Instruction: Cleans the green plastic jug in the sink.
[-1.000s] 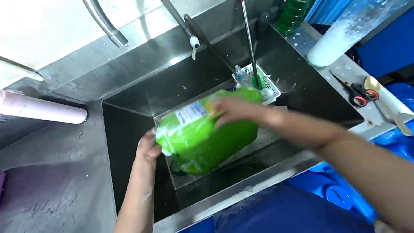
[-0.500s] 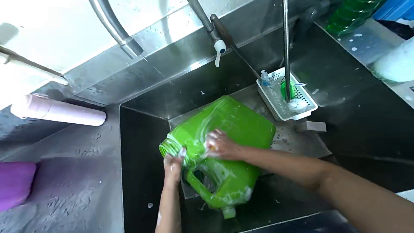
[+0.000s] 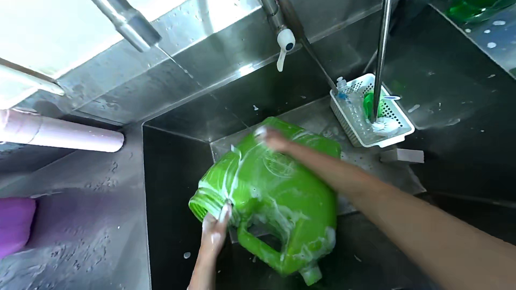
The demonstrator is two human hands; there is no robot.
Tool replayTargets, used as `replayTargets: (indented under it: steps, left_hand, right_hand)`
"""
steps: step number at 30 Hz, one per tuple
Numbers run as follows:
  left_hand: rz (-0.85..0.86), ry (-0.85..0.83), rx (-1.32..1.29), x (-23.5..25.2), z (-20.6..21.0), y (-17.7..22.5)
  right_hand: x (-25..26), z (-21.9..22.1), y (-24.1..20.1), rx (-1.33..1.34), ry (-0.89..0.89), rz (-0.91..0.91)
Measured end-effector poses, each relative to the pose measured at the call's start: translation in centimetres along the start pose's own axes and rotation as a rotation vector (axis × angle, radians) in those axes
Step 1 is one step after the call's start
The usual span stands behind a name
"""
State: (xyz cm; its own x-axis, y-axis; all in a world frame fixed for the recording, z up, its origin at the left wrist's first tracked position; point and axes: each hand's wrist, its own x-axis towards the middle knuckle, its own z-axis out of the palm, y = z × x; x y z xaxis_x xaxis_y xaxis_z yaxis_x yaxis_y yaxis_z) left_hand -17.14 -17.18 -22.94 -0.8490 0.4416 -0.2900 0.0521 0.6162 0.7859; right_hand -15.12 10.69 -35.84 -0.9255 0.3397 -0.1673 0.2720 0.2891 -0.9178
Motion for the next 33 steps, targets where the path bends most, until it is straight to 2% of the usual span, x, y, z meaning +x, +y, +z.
replayTargets:
  steps: [1,2,3,4,5,8,9,10,11,12,14,15,16,17,18,20,22,23,24,26,28,29,30,31,33]
  left_hand:
    - [-0.013,-0.081,0.119,-0.8,-0.7,-0.5]
    - [-0.001,-0.166,0.201,-1.1,-1.2,-1.2]
    - [0.020,-0.207,0.240,-1.2,-1.4,-1.7]
    - [0.049,-0.223,0.250,-1.0,-1.4,-2.1]
    - [0.059,-0.231,0.241,-0.9,-1.4,-2.2]
    - [0.060,-0.244,0.236,-0.5,-1.5,-1.8]
    - [0.062,-0.240,0.228,-0.4,-1.4,-1.8]
    - [0.061,-0.225,0.210,-0.4,-1.2,-2.0]
    - [0.053,-0.197,0.170,-0.4,-1.0,-2.6]
    - [0.062,-0.167,0.114,-0.3,-0.7,-3.3]
    - [0.094,-0.108,-0.020,-0.1,-0.2,-4.7]
    - [0.100,-0.086,-0.074,0.0,0.0,-4.8]
    - [0.084,-0.061,-0.121,0.1,0.1,-4.6]
    - [0.050,-0.014,-0.165,-0.1,-0.2,-4.1]
    - [0.004,0.046,-0.218,-0.5,-0.4,-3.4]
    - [-0.095,0.186,-0.341,-0.5,-0.2,-2.2]
    - [-0.193,0.184,-0.435,0.1,0.4,-3.4]
    - [-0.234,0.163,-0.450,0.6,1.1,-4.1]
    - [-0.272,0.174,-0.435,1.6,1.9,-4.5]
    - [-0.310,0.197,-0.379,3.5,2.8,-3.9]
    - [-0.313,0.170,-0.348,4.1,2.5,-3.3]
    - [-0.303,0.152,-0.363,4.3,2.2,-3.4]
    - [-0.296,0.144,-0.386,4.3,1.9,-4.0]
    - [-0.297,0.143,-0.403,4.2,1.6,-5.0]
    - [-0.320,0.162,-0.420,4.9,1.3,-7.9]
  right_hand:
    - [0.9,-1.4,7.1,-0.038,0.098,0.129]
    - [0.6,-3.2,11.7,-0.091,0.106,0.287]
    - [-0.5,-4.4,13.1,-0.152,0.073,0.412]
    - [-2.8,-4.6,11.6,-0.192,0.056,0.439]
    - [-6.1,-3.8,8.2,-0.216,0.034,0.339]
    - [-16.7,-0.5,-2.7,-0.147,-0.052,-0.330]
    - [-18.9,0.1,-3.8,-0.119,-0.002,-0.527]
    - [-19.6,0.0,-2.8,-0.083,0.021,-0.605]
    - [-19.0,-0.9,-0.3,-0.089,0.049,-0.502]
    - [-16.9,-2.5,3.5,-0.069,0.061,-0.267]
    - [-10.5,-5.6,13.9,0.067,0.126,0.314]
    - [-7.8,-6.5,18.2,0.111,0.178,0.520]
    - [-6.1,-7.5,20.4,0.136,0.193,0.663]
    - [-5.7,-8.6,20.6,0.145,0.187,0.723]
    - [-6.2,-10.2,18.9,0.161,0.174,0.731]
    - [-8.4,-14.6,12.3,0.203,0.237,0.666]
    - [-9.9,-16.9,6.4,0.118,0.447,0.591]
    - [-10.2,-16.7,2.9,-0.010,0.501,0.566]
    - [-10.3,-15.2,-1.1,-0.188,0.469,0.489]
    - [-10.7,-8.5,-10.0,-0.401,0.350,0.186]
    - [-12.5,-1.4,-17.8,-0.393,0.160,-0.060]
    - [-13.4,-0.1,-19.5,-0.340,0.048,-0.125]
    - [-13.6,0.2,-19.0,-0.314,0.033,-0.165]
    - [-13.1,-0.8,-16.4,-0.315,0.097,-0.159]
    - [-10.7,-7.1,-8.2,-0.370,0.244,0.012]
